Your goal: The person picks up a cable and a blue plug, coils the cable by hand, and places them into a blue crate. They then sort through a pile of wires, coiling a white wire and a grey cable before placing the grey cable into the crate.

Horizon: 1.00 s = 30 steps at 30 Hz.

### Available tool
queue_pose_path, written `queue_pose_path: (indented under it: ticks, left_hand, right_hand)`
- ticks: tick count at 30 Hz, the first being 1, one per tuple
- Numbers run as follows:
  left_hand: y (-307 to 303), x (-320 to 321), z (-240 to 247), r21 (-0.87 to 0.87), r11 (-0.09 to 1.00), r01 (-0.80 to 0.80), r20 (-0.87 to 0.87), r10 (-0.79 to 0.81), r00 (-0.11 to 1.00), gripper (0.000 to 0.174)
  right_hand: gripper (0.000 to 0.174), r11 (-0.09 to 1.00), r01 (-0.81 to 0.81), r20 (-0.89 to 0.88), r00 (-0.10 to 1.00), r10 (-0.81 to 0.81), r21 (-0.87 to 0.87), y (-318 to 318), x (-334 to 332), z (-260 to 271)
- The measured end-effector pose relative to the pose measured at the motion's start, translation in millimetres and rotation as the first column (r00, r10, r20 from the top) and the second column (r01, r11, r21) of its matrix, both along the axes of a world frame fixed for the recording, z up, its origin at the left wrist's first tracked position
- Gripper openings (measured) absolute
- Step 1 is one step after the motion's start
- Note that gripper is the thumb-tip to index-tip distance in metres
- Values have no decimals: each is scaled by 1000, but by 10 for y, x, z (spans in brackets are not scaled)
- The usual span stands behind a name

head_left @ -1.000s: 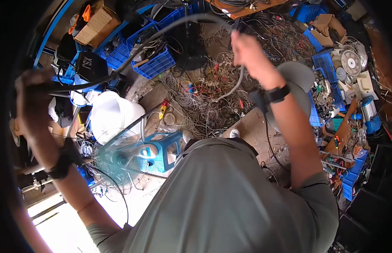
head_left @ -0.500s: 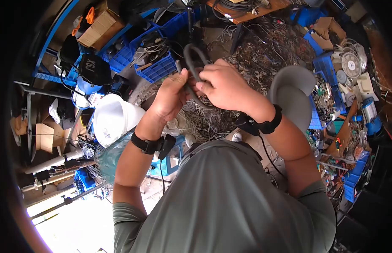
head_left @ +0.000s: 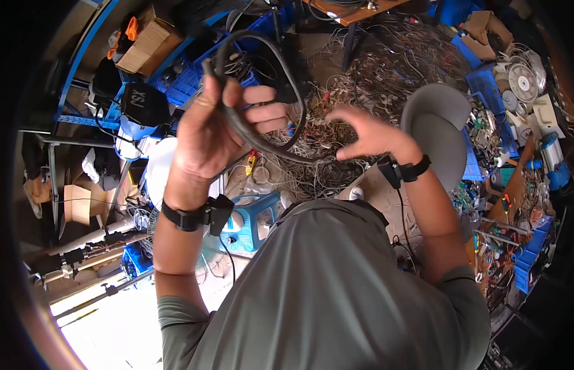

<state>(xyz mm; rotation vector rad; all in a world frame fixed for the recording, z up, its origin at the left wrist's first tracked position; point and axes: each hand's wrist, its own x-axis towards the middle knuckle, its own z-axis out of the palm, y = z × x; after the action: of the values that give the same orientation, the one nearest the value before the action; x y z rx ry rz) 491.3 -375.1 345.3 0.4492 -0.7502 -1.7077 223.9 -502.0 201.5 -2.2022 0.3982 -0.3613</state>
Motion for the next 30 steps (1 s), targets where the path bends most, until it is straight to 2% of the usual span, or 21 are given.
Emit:
queue_pose_path:
  ticks: [1, 3, 5, 6, 8, 9, 11, 12, 14, 15, 17, 18, 19, 21, 23, 24, 25, 27, 28, 29, 30]
  left_hand:
    - [20, 11, 99, -17, 999, 35, -86, -36, 996, 41]
    - [37, 62, 275, -93, 994, 55, -111, -66, 992, 39]
    - [77, 140, 488, -113, 993, 47, -105, -59, 993, 38]
    - [110, 195, 583, -122, 992, 33, -78, -43, 996, 38]
    - [175, 264, 716, -138, 990, 19, -135, -37, 990, 38]
    - [211, 315, 781, -132, 991, 16, -152, -36, 988, 38]
    - [297, 382, 864, -134, 990, -45, -179, 20, 984, 38]
    - [330, 480, 853, -132, 988, -77, -88, 66, 994, 38]
    - [395, 645, 713, -96, 983, -154, 46, 159, 986, 37]
    - [424, 708, 584, -59, 979, -194, 125, 200, 972, 37]
    - [509, 728, 287, 105, 939, -326, 396, 261, 880, 38]
    - [506, 649, 88, 82, 945, -318, 550, 223, 805, 39]
    - [506, 529, -130, 100, 937, -336, 560, 226, 797, 39]
    - [431, 390, -603, 116, 937, -331, 545, 219, 809, 37]
    - [326, 269, -976, 181, 914, -362, 457, 248, 854, 34]
    - [263, 209, -1075, 182, 915, -361, 402, 266, 876, 34]
    - [200, 168, -1153, 182, 915, -359, 346, 282, 895, 34]
    - [133, 113, -1268, 198, 925, -323, 246, 272, 930, 33]
    - [118, 81, -1299, 219, 931, -292, 152, 263, 953, 34]
    - [108, 33, -1312, 218, 932, -288, 147, 260, 954, 34]
    - [101, -18, -1323, 258, 903, -345, 219, 293, 931, 35]
  right_hand:
    - [82, 991, -103, -67, 992, 108, 82, 62, 5, -244]
    - [93, 986, -126, -260, 954, 152, 112, 262, 56, -640]
    - [77, 982, -155, -284, 941, 181, 112, 357, 125, -1157]
    - [77, 980, -165, -278, 941, 191, 112, 356, 177, -1344]
    - [52, 966, -207, -413, 874, 255, 157, 359, 285, -1668]
    - [52, 964, -215, -408, 874, 262, 159, 367, 303, -1875]
    - [43, 958, -86, -502, 837, 219, 275, 328, 246, -2152]
    - [43, 957, -93, -500, 837, 224, 274, 275, 189, -2209]
    - [43, 916, 148, -517, 853, 73, 374, 135, 116, -2160]
    - [44, 868, 264, -534, 846, 1, 420, 98, 120, -2128]
    - [38, 549, 545, -438, 838, -327, 633, -32, 129, -1551]
    - [34, 359, 460, -326, 868, -376, 812, -137, 143, -1449]
    - [31, 158, 321, -222, 866, -447, 934, -261, 165, -1361]
    - [26, 33, -38, 49, 883, -466, 999, -348, 392, -1029]
    - [26, 66, -57, 85, 792, -605, 996, -56, 729, -243]
    - [28, 133, -104, 160, 823, -545, 986, 35, 792, -67]
    - [26, 232, -54, 154, 885, -439, 971, 115, 867, 52]
    - [22, 521, 44, 146, 937, -317, 853, 355, 1013, 280]
    - [20, 536, 82, 131, 928, -348, 840, 497, 1101, 351]
    - [18, 548, 119, 119, 918, -379, 828, 584, 1163, 388]
    - [14, 747, 214, 122, 922, -367, 629, 552, 1224, 152]
